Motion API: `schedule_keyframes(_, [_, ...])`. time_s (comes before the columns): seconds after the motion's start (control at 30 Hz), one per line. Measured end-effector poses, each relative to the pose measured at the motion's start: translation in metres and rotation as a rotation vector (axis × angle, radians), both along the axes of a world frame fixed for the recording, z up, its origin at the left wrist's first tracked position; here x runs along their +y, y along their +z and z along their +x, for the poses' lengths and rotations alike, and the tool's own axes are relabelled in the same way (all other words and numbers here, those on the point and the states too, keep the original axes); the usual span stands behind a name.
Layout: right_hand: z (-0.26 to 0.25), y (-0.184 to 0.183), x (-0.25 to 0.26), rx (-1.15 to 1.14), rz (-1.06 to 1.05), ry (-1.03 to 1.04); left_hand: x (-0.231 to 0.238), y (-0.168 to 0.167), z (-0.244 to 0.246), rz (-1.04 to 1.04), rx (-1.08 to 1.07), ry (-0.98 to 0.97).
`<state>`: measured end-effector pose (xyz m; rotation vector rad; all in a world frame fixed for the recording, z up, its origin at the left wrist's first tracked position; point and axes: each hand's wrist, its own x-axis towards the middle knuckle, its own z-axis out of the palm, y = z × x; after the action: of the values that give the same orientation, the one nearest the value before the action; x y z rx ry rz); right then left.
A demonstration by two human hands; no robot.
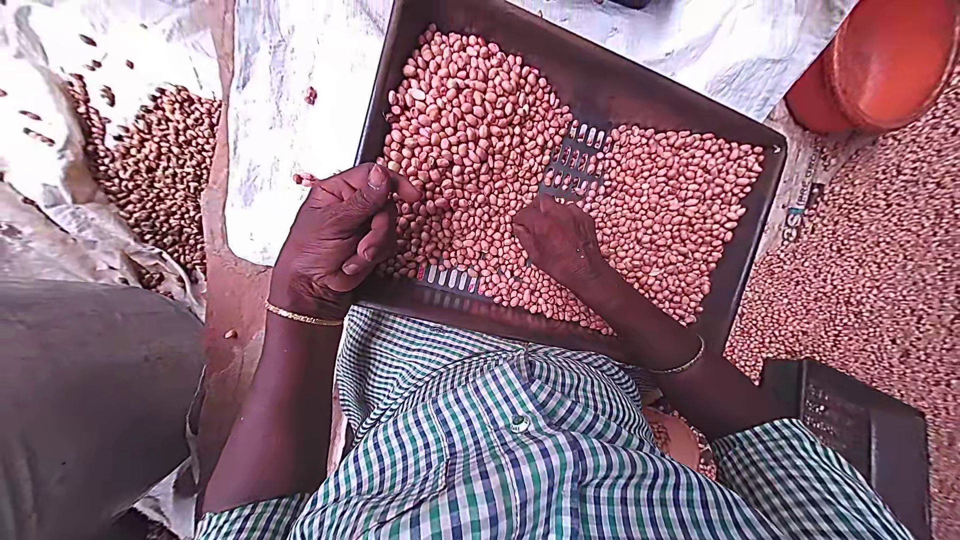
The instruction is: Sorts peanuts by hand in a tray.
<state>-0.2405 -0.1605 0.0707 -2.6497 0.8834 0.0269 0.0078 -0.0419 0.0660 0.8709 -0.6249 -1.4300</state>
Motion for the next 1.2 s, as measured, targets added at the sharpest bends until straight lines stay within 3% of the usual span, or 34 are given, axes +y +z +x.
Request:
schedule_keyframes(0.13, [-0.008, 0.031, -0.008, -0.428, 0.341, -0.312, 0.002, -0.002, 0.001, -0.024, 0.054, 0.014])
schedule_keyframes(0.2, [0.006, 0.049, 0.009, -0.586, 0.407, -0.293, 0.001, 0.000, 0.000, 0.059, 0.016, -0.079])
schedule_keyframes(0.3, [0.028, 0.057, 0.027, -0.554, 0.329, -0.011, -0.005, -0.001, -0.002, 0.167, -0.031, -0.339])
schedule_keyframes(0.4, [0.030, 0.021, -0.025, -0.680, 0.088, -0.093, -0.001, -0.001, 0.000, 0.150, -0.059, -0.280])
schedule_keyframes(0.5, [-0.008, -0.013, -0.091, -0.509, 0.043, -0.144, 0.001, -0.001, -0.002, 0.112, -0.032, -0.141])
schedule_keyframes(0.6, [-0.029, -0.044, -0.109, -0.432, 0.046, 0.087, -0.003, -0.005, 0.001, 0.058, 0.002, -0.108])
schedule_keyframes(0.7, [-0.024, -0.062, -0.092, -0.508, 0.104, 0.259, -0.002, -0.002, -0.001, 0.079, -0.023, -0.089])
schedule_keyframes(0.87, [-0.021, -0.054, -0.016, -0.587, 0.374, 0.381, 0.000, -0.005, 0.004, 0.026, -0.052, -0.115])
schedule_keyframes(1.0, [0.004, -0.063, 0.019, -0.629, 0.559, 0.592, 0.004, -0.007, 0.005, 0.061, -0.101, -0.108])
schedule_keyframes(1.1, [0.017, -0.061, 0.022, -0.588, 0.551, 0.595, 0.001, -0.013, 0.009, 0.036, -0.113, -0.107])
schedule_keyframes(1.2, [-0.013, -0.048, 0.013, -0.430, 0.431, 0.598, 0.001, -0.020, 0.013, -0.022, -0.085, -0.123])
